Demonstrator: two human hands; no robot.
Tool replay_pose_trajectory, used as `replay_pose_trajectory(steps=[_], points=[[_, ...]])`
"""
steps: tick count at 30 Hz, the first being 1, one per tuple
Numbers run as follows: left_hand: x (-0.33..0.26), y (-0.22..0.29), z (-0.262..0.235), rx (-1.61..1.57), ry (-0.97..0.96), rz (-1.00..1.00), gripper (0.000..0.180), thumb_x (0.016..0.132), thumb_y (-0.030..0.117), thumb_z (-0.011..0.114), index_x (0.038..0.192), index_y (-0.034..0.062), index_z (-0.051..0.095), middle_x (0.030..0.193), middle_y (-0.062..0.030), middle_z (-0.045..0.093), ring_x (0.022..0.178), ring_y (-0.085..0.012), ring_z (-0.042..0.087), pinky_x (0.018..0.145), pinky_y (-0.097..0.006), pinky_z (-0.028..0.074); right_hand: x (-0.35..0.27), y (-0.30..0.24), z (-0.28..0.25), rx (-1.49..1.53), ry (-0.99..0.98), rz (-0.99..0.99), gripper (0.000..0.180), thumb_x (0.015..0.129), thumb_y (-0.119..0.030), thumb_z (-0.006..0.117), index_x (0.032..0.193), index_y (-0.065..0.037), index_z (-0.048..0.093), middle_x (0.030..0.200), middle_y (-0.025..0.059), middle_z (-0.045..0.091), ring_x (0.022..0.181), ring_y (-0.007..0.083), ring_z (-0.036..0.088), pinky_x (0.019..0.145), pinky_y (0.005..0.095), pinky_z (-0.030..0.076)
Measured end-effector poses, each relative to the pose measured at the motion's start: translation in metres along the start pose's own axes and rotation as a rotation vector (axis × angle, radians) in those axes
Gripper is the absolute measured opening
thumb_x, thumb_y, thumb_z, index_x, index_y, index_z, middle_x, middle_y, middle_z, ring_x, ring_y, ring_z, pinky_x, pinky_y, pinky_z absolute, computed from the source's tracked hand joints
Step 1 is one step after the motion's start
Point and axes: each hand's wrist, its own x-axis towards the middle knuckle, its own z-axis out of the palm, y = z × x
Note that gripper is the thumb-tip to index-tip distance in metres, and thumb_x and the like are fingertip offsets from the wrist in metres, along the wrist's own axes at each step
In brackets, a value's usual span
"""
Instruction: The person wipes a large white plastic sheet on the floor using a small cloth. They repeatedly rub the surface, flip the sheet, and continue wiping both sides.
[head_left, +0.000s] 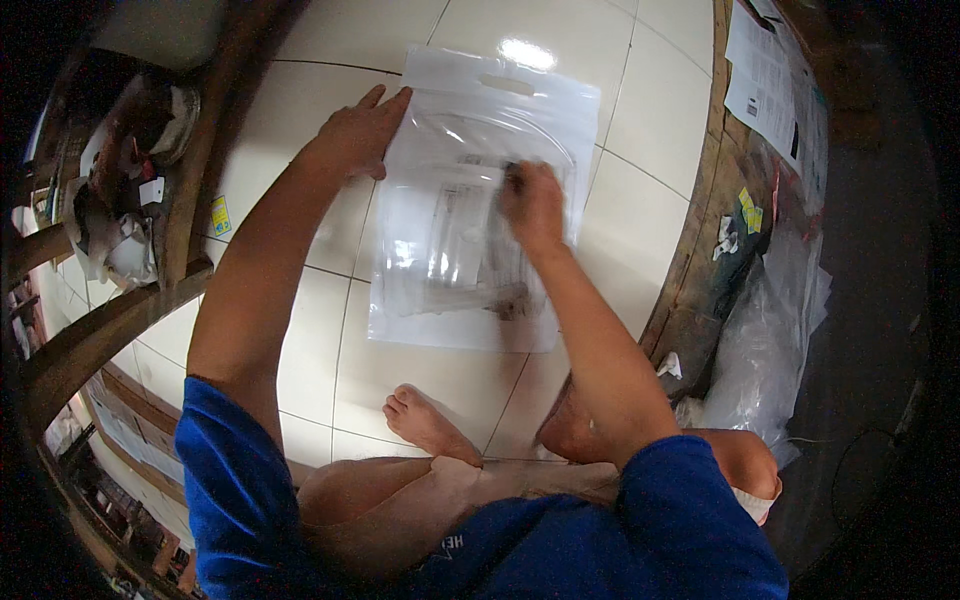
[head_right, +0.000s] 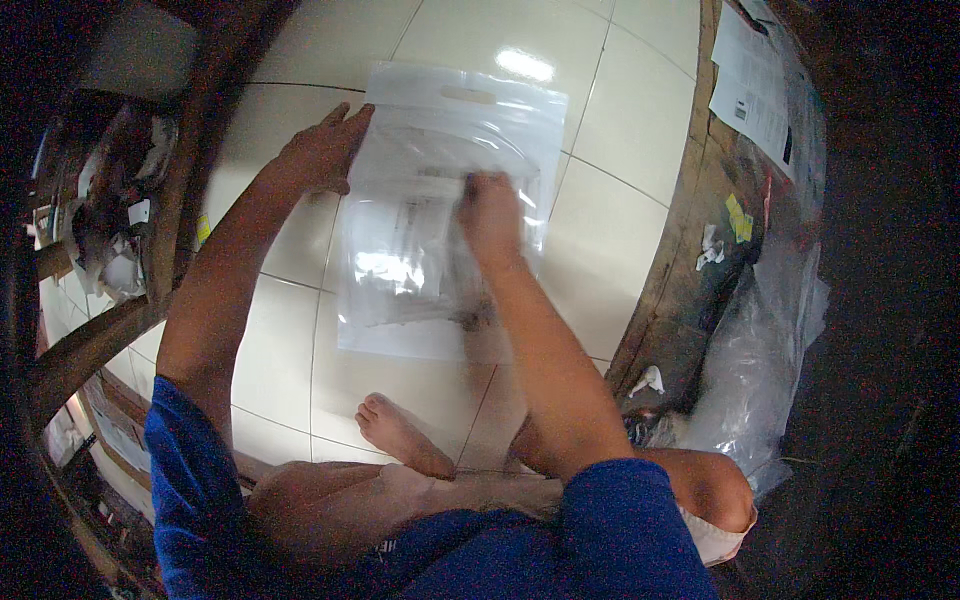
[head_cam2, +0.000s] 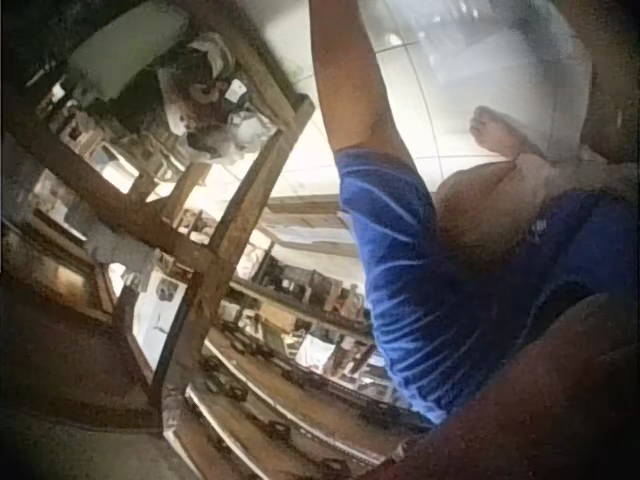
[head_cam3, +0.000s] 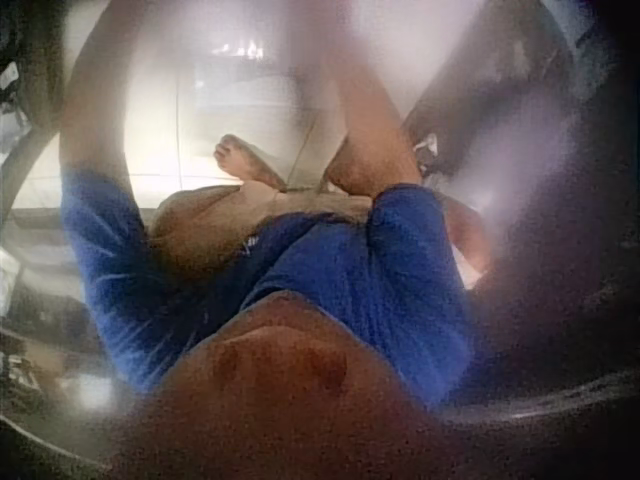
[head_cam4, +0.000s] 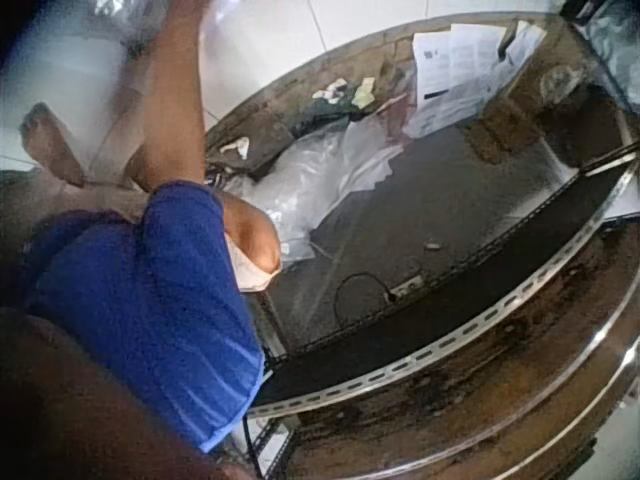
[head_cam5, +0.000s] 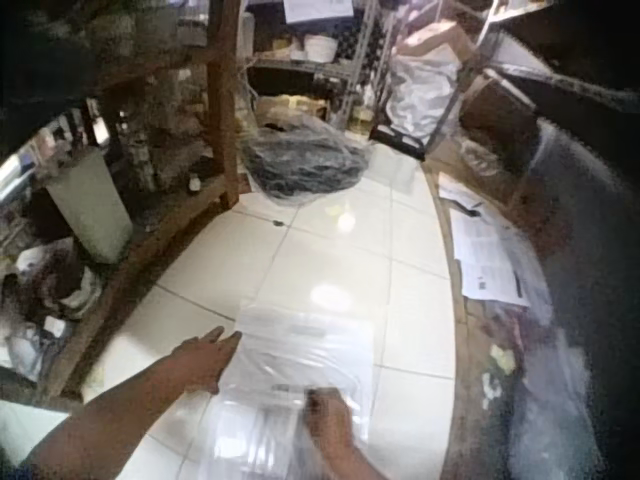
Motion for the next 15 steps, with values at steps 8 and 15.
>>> replay_pose_trajectory(steps=[8,15], points=[[0.012,0.013,0.003,0.015,0.037,0.035,0.115,0.058,0.009,0.085,0.149,0.0028,0.015,0.152,-0.0086,0.031,0.142,-0.0302,0.025,0.104,-0.045,0.045,0.024,-0.032,0.034,0.068,-0.021,-0.217,0.01,0.073,-0.001,0.063,0.082,-0.001,0.063,0.081,0.0212,0.059,0.083,0.038,0.057,0.072,0.0454,0.048],[0.001,0.013,-0.011,-0.04,-0.064,-0.098,0.119,0.056,0.008,0.087,0.149,0.0036,0.014,0.152,-0.0092,0.032,0.142,-0.0309,0.025,0.105,-0.045,0.044,0.025,0.021,-0.013,-0.067,-0.039,0.06,0.013,0.075,-0.004,0.063,0.087,-0.001,0.068,0.084,0.0213,0.063,0.083,0.0362,0.061,0.076,0.044,0.05]])
